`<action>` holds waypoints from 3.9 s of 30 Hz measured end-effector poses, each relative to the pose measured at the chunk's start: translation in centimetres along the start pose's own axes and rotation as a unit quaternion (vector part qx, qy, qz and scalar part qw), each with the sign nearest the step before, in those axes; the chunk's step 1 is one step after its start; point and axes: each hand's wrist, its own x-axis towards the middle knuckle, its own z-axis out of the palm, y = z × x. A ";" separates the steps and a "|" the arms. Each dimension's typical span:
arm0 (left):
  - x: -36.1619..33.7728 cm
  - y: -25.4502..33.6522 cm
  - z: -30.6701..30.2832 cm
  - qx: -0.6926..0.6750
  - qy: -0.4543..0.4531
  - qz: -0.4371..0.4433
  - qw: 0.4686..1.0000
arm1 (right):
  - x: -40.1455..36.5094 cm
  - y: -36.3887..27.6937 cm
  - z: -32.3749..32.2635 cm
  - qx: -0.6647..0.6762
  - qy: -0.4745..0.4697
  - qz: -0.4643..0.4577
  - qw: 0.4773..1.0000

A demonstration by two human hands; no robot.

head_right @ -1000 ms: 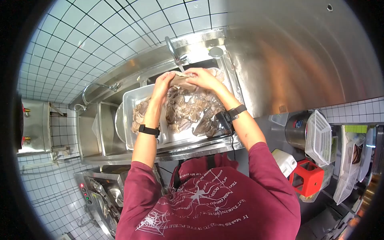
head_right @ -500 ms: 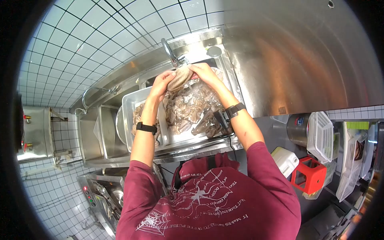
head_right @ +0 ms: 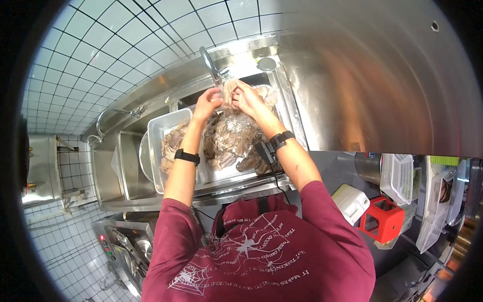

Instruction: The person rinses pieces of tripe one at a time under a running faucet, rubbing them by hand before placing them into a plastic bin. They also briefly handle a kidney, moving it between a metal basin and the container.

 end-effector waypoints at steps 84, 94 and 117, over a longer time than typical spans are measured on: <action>-0.5 1.7 4.2 -0.743 -0.087 -0.015 0.663 | -4.3 2.9 -2.2 -0.558 0.202 -0.309 0.743; 0.7 -0.3 0.3 -0.665 -0.062 -0.024 0.744 | -1.5 0.5 -5.0 -0.380 0.035 -0.124 0.916; 1.5 -2.8 -6.2 -0.477 0.031 -0.148 0.866 | 2.2 -5.9 0.5 -0.572 -0.061 -0.001 0.818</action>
